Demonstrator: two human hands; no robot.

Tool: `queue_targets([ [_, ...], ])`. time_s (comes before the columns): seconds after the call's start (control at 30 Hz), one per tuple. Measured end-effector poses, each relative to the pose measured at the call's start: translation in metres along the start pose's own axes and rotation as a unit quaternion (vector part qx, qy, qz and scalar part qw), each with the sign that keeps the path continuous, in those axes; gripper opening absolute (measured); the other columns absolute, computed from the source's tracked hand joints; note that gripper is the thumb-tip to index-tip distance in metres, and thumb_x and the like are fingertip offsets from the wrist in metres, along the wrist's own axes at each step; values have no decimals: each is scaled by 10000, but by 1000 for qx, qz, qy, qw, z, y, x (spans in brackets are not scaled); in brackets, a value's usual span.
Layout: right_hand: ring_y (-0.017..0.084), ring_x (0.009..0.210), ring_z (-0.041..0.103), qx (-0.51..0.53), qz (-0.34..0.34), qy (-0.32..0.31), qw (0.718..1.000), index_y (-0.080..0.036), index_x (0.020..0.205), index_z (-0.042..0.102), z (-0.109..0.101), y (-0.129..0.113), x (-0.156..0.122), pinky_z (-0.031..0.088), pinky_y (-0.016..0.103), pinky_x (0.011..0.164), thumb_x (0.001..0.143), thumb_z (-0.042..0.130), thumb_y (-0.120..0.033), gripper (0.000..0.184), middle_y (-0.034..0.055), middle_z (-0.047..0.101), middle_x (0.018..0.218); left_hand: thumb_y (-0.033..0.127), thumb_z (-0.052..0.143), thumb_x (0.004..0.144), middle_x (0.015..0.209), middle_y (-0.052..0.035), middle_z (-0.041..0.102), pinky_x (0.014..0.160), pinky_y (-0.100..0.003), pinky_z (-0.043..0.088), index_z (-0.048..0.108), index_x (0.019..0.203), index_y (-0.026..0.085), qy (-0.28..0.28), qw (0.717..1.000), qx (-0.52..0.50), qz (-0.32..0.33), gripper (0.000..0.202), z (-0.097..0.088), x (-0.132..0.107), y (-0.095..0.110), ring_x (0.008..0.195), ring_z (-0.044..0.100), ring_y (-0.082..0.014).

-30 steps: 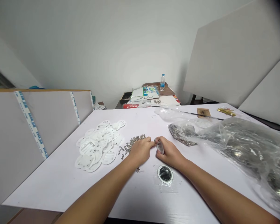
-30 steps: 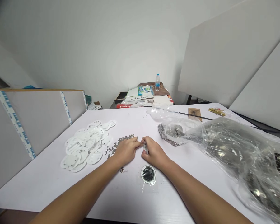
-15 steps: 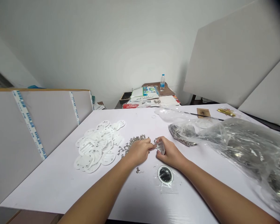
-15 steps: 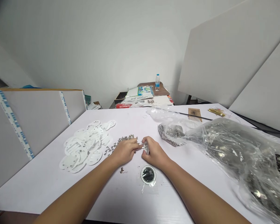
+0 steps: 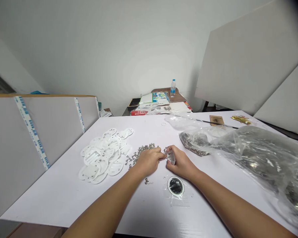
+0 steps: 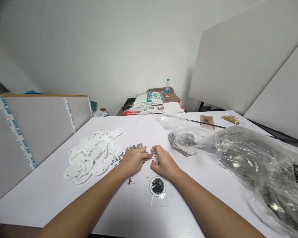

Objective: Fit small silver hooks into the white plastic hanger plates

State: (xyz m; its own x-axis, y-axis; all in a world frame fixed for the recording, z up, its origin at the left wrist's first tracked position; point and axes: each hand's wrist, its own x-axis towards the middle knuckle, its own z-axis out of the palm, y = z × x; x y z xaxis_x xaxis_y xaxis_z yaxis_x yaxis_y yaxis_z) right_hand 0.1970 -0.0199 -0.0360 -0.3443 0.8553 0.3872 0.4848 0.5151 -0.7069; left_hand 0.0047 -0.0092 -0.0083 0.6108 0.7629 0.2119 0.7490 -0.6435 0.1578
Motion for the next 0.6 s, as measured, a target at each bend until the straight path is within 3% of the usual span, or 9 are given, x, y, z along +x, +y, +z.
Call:
queue_targets([
  [0.23, 162, 789, 552, -20, -4, 10, 1000, -218, 1037, 445, 1, -1, -1, 415, 273, 708, 710, 538, -103, 358, 11, 579, 963, 144, 453, 884, 761, 7, 566, 556, -303, 238, 642, 807, 255, -7, 1000, 11, -21, 232, 1, 1, 6, 680, 537, -146],
  [0.6, 172, 795, 573, -52, 3, 9, 999, -211, 1055, 458, 1, -3, -1, 418, 274, 710, 724, 547, -125, 353, 22, 601, 960, 134, 459, 876, 771, 2, 555, 554, -302, 220, 635, 827, 273, -10, 999, 22, -37, 229, 1, 2, 11, 673, 525, -158],
])
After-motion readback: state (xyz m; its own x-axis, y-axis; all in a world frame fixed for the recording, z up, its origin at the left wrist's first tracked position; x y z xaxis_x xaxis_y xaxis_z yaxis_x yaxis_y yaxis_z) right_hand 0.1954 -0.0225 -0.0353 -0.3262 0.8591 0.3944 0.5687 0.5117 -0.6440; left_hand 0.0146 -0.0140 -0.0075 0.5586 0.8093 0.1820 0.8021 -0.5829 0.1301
